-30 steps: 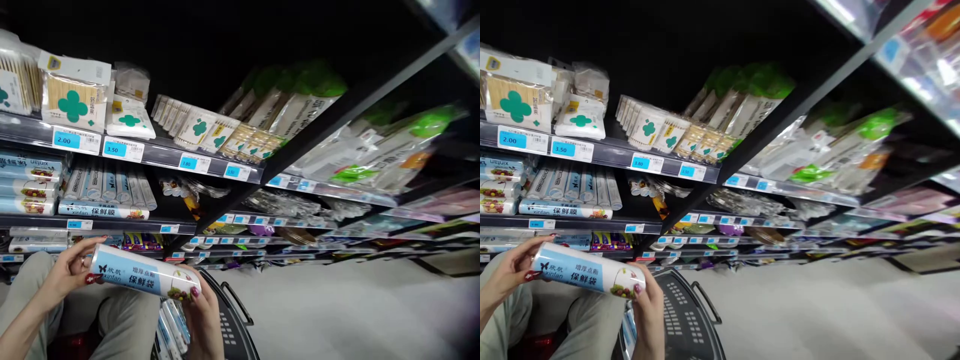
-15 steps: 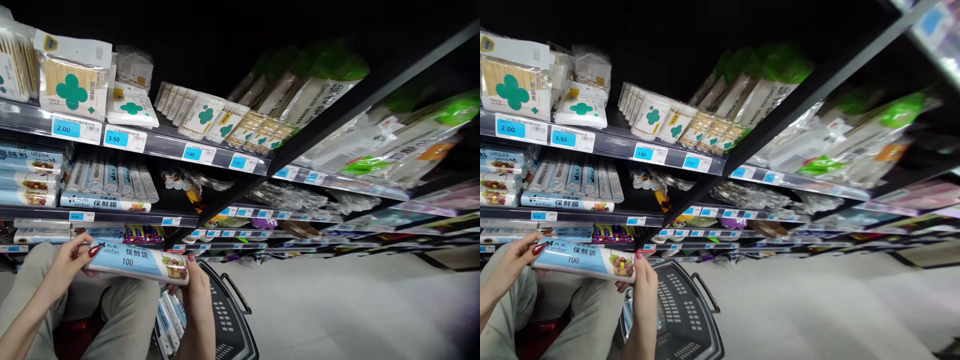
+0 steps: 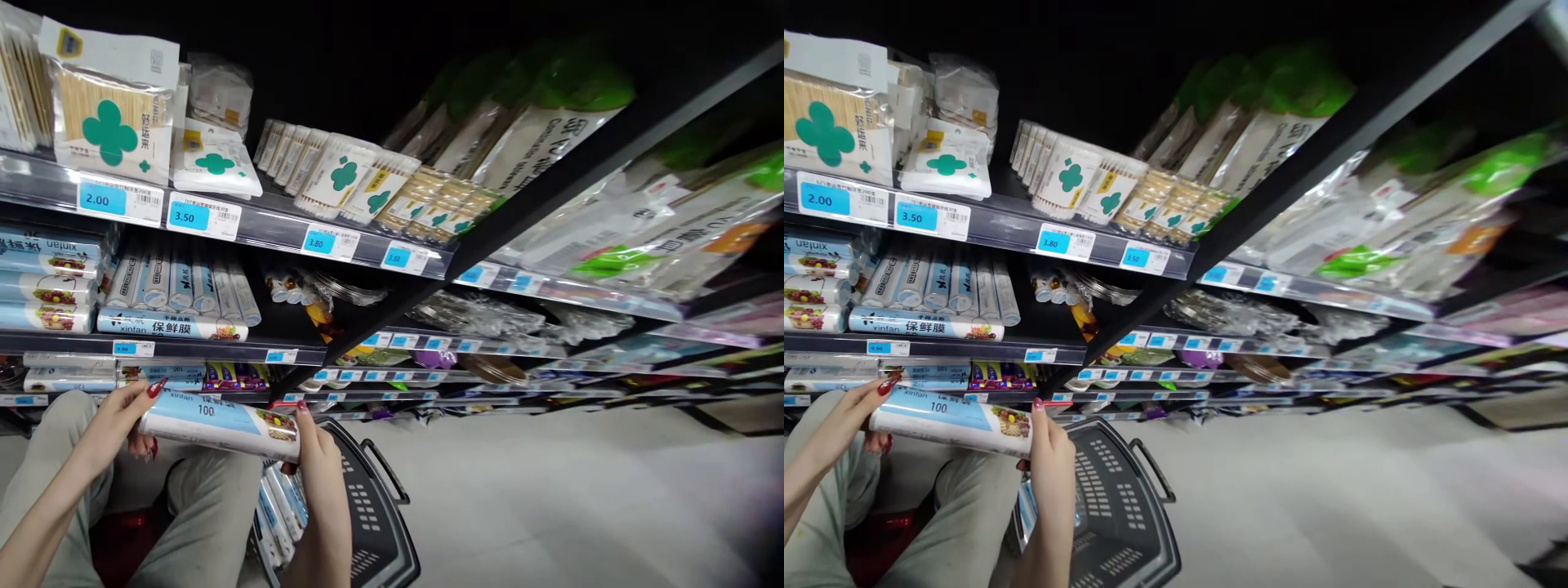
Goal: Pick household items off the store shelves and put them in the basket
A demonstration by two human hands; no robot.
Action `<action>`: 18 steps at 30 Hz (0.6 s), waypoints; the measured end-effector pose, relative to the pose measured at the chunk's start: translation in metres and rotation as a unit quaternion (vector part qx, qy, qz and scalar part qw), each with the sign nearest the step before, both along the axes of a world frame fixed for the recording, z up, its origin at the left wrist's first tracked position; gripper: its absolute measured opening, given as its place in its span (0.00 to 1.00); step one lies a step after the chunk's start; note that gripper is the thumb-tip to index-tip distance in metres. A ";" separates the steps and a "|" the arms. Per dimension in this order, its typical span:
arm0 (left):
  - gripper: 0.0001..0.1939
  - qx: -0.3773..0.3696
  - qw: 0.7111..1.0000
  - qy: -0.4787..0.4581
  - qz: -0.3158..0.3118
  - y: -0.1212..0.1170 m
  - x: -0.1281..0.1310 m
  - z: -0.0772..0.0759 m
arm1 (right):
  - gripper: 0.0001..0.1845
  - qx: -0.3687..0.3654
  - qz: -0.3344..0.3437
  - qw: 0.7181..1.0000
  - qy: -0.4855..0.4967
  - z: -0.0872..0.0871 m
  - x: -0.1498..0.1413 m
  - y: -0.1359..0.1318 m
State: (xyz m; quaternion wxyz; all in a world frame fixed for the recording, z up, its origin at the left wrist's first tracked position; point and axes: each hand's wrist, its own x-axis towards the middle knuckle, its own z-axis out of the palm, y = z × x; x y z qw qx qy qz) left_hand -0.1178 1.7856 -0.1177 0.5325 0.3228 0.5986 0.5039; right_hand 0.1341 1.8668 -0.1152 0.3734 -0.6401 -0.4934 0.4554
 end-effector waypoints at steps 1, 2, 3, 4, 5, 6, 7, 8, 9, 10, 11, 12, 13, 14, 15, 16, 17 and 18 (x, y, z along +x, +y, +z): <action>0.18 -0.001 1.000 0.001 -0.004 0.000 0.000 0.000 | 0.29 0.002 0.001 1.000 -0.001 0.000 0.000 0.000; 0.19 -0.001 1.000 0.003 -0.008 0.001 -0.001 0.000 | 0.29 0.005 0.003 1.000 -0.002 0.000 0.000 0.000; 0.20 0.004 1.000 0.004 -0.012 0.001 -0.001 -0.001 | 0.29 0.007 0.008 1.000 -0.001 0.000 0.001 0.001; 0.20 0.013 1.000 0.005 -0.017 0.001 -0.002 -0.001 | 0.29 0.011 0.017 1.000 0.005 -0.001 0.002 0.001; 0.20 0.027 0.999 0.005 -0.019 0.001 -0.003 -0.001 | 0.29 0.022 0.027 0.999 0.014 -0.003 0.003 0.002; 0.19 0.042 0.999 0.004 -0.017 0.002 -0.004 -0.001 | 0.29 0.040 0.039 0.998 0.030 -0.005 0.006 0.004; 0.18 0.057 0.998 -0.001 -0.013 0.002 -0.005 -0.001 | 0.28 0.065 0.051 0.995 0.051 -0.008 0.008 0.005; 0.18 0.070 0.997 -0.012 -0.007 0.002 -0.006 0.000 | 0.26 0.094 0.059 0.991 0.077 -0.011 0.012 0.006; 0.19 0.078 0.997 -0.027 -0.002 0.002 -0.007 0.001 | 0.25 0.122 0.065 0.985 0.105 -0.014 0.015 0.006; 0.21 0.084 0.995 -0.044 0.001 0.002 -0.009 0.002 | 0.25 0.146 0.071 0.978 0.134 -0.016 0.019 0.006; 0.23 0.092 0.994 -0.059 0.001 0.001 -0.010 0.003 | 0.25 0.166 0.076 0.970 0.161 -0.017 0.023 0.006; 0.25 0.100 0.992 -0.069 -0.006 0.000 -0.011 0.004 | 0.25 0.188 0.085 0.961 0.185 -0.017 0.026 0.004; 0.26 0.113 0.991 -0.072 -0.015 -0.001 -0.012 0.004 | 0.24 0.210 0.097 0.951 0.203 -0.016 0.029 0.002; 0.25 0.130 0.989 -0.069 -0.023 -0.003 -0.013 0.004 | 0.22 0.234 0.113 0.941 0.217 -0.015 0.031 0.000; 0.24 0.151 0.986 -0.060 -0.028 -0.005 -0.014 0.003 | 0.20 0.258 0.133 0.929 0.228 -0.012 0.033 -0.003; 0.22 0.172 0.983 -0.047 -0.032 -0.007 -0.015 0.002 | 0.18 0.282 0.152 0.916 0.239 -0.010 0.034 -0.005; 0.21 0.194 0.980 -0.032 -0.034 -0.009 -0.016 0.000 | 0.16 0.303 0.170 0.904 0.251 -0.008 0.035 -0.007; 0.20 0.217 0.976 -0.014 -0.035 -0.010 -0.017 -0.002 | 0.15 0.319 0.185 0.892 0.261 -0.006 0.036 -0.009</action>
